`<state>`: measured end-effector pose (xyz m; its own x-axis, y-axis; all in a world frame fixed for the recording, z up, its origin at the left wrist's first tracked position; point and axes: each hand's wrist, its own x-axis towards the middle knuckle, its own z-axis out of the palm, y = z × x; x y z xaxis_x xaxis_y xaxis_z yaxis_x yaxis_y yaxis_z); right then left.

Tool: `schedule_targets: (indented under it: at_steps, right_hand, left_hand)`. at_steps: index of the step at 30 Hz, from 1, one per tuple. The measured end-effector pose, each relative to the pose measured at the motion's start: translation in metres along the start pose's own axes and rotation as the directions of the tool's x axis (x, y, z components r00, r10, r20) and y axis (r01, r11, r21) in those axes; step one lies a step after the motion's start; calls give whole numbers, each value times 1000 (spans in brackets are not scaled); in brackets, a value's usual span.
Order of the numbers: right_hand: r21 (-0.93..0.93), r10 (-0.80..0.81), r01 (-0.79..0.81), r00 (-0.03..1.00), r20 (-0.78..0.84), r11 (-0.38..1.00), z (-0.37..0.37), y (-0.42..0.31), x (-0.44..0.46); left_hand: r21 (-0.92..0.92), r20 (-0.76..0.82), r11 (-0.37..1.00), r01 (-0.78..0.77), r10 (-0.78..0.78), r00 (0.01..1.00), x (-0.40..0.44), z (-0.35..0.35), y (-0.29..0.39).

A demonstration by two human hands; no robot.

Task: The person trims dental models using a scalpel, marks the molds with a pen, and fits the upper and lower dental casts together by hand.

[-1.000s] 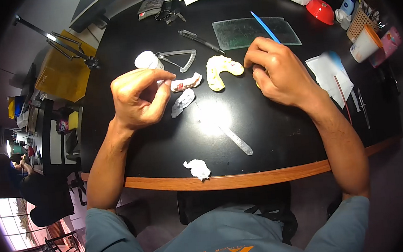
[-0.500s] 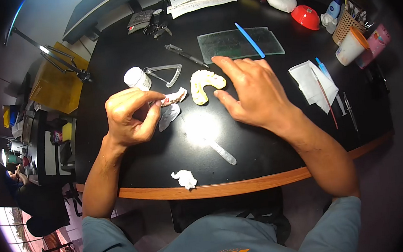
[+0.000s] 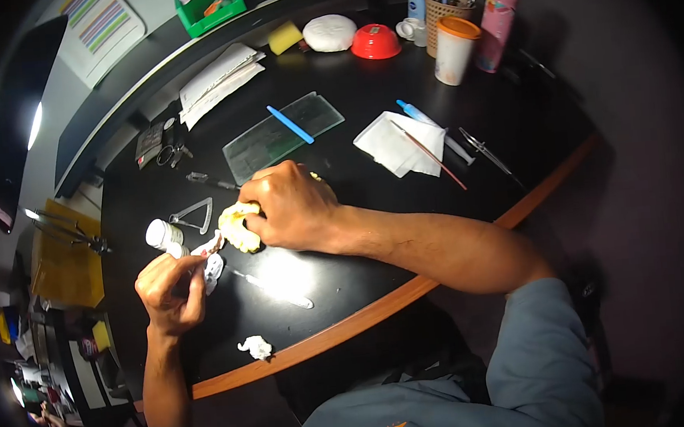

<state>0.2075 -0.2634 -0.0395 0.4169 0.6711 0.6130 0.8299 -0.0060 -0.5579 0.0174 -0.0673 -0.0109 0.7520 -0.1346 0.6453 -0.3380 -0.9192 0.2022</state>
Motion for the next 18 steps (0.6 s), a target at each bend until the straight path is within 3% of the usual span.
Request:
schedule_targets:
  at_steps: [4,5,6,8,10,12,14,18]
  right_hand:
    - [141,-171,184,980,-99,973,1,-9,-1]
    - [181,-207,226,971,-117,957,0,-12,-1]
    - [220,-242,267,961,-136,938,-2,-16,-1]
    - [313,-266,305,950,-161,899,-6,-27,-1]
    - [365,-264,324,942,-206,873,-5,-33,-2]
    - [339,-274,333,939,-210,880,-6,-31,-1]
    - [343,-279,330,942,-188,880,-7,-27,1]
    - [406,-271,294,956,-113,865,-14,-20,4]
  left_hand:
    - [-133,-58,964,230,-239,969,2,7,12]
    - [-235,-61,936,262,-283,957,1,9,13]
    - [-320,37,897,305,-310,950,-3,7,10]
    - [-727,191,551,409,-409,892,-2,13,17]
    - [-862,423,131,490,-348,837,-14,15,4]
    - [-879,464,-31,475,-283,839,-16,17,3]
    - [-870,493,-94,485,-211,844,-16,20,2]
    - [-851,519,-104,515,-308,797,-7,20,18]
